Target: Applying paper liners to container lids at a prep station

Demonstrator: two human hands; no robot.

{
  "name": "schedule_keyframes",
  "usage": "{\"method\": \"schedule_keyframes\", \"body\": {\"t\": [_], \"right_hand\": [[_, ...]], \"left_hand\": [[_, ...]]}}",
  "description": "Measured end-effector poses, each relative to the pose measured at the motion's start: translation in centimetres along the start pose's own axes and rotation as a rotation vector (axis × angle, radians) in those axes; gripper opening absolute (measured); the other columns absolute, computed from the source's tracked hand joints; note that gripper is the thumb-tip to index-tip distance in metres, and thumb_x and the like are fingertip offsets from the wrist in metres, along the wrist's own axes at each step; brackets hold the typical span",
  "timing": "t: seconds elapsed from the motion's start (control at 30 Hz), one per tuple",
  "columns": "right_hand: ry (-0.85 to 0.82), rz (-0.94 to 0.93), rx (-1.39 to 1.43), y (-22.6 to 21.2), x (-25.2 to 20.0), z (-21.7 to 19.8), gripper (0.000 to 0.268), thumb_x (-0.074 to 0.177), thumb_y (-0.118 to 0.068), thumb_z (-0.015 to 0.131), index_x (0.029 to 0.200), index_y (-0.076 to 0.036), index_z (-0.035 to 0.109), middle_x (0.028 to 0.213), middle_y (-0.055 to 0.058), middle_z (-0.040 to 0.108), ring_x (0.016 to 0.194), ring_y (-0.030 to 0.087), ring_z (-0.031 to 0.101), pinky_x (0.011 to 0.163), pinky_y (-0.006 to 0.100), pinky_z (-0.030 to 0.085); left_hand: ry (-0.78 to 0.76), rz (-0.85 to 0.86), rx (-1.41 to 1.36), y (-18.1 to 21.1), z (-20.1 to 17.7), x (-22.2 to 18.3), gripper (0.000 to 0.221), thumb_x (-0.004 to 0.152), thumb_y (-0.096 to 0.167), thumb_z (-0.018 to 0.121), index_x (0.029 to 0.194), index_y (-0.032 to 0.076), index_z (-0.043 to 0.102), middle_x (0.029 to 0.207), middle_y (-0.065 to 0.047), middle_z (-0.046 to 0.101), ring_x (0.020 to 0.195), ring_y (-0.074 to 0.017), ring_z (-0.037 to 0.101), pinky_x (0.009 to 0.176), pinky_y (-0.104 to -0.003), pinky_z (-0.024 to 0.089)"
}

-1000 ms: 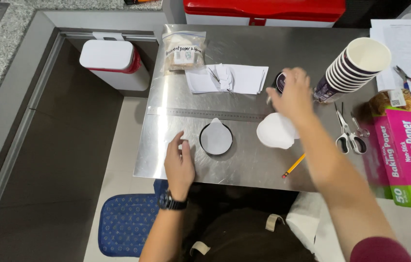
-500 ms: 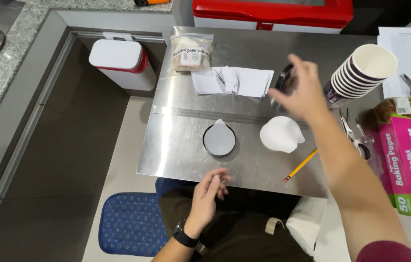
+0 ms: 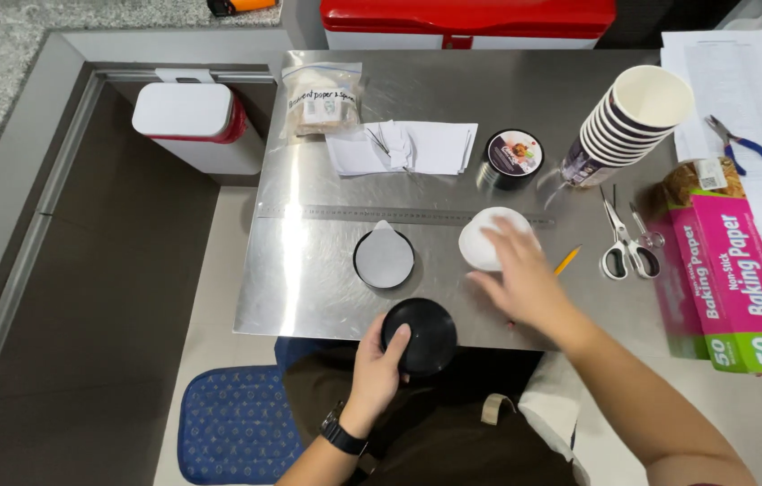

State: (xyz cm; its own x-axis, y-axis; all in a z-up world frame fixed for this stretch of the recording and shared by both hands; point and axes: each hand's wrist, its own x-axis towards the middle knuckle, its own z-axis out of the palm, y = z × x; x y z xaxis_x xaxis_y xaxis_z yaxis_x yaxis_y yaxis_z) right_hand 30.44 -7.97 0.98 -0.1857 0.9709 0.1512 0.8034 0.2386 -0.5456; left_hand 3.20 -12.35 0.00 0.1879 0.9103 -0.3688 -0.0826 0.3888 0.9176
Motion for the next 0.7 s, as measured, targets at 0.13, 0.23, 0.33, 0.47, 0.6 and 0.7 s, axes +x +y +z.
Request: {"method": "schedule_keyframes", "body": {"t": [0.13,0.23,0.33,0.47,0.6,0.7], "right_hand": [[-0.047,0.101,-0.29,3.6,-0.4,1.2,0.064,0.092,-0.04,0.068,0.148,-0.015,0.05,0.15,0.008,0.055,0.141,0.025,0.048,0.123,0.063,0.017],[0.012,-0.006,-0.348,2.8,-0.4,0.9,0.054,0.089,-0.012,0.061,0.142,-0.016,0.055,0.141,0.002,0.063,0.121,0.024,0.063,0.121,0.064,0.023],[-0.026,-0.017,-0.338,4.1,-0.5,1.7,0.057,0.08,-0.001,0.057,0.135,-0.011,0.057,0.133,0.007,0.066,0.121,0.023,0.061,0.126,0.057,0.022],[0.049,0.13,-0.114,6.9,-0.2,2.8,0.015,0.1,-0.016,0.057,0.112,-0.013,0.065,0.117,0.002,0.07,0.134,0.048,0.052,0.116,0.05,0.041],[0.187,0.093,0.0,3.4,0.1,-1.1,0.011,0.095,-0.015,0.067,0.102,-0.013,0.076,0.105,-0.001,0.077,0.097,0.02,0.07,0.107,0.036,0.043],[0.046,0.061,0.124,-2.4,-0.1,-5.7,0.018,0.095,-0.014,0.065,0.108,-0.014,0.077,0.107,-0.002,0.078,0.099,0.016,0.071,0.091,0.031,0.05]], "left_hand": [[0.003,-0.068,-0.104,-0.5,-0.3,-0.9,0.028,0.096,0.024,0.064,0.118,0.006,0.067,0.079,-0.008,0.06,0.052,-0.0155,0.055,0.035,-0.026,0.046],[-0.012,-0.063,-0.073,-1.0,-0.7,-1.1,0.031,0.096,0.026,0.064,0.12,0.008,0.067,0.081,-0.006,0.062,0.054,-0.0139,0.057,0.037,-0.025,0.05],[-0.036,-0.057,-0.087,0.2,-0.7,-1.7,0.038,0.096,0.026,0.062,0.129,0.007,0.065,0.087,-0.008,0.067,0.055,-0.0156,0.059,0.041,-0.025,0.05],[-0.027,-0.006,-0.08,-1.5,-1.4,-0.8,0.039,0.097,0.027,0.061,0.129,0.005,0.065,0.078,-0.008,0.065,0.044,-0.0163,0.056,0.038,-0.025,0.048],[-0.071,-0.029,-0.108,-1.4,-1.6,-0.8,0.032,0.102,0.035,0.053,0.114,0.006,0.062,0.074,-0.01,0.063,0.043,-0.0169,0.055,0.039,-0.025,0.046],[-0.066,-0.013,-0.083,-3.2,-2.0,0.2,0.035,0.106,0.04,0.046,0.092,0.009,0.057,0.062,-0.007,0.054,0.041,-0.0171,0.052,0.039,-0.026,0.042]]}}
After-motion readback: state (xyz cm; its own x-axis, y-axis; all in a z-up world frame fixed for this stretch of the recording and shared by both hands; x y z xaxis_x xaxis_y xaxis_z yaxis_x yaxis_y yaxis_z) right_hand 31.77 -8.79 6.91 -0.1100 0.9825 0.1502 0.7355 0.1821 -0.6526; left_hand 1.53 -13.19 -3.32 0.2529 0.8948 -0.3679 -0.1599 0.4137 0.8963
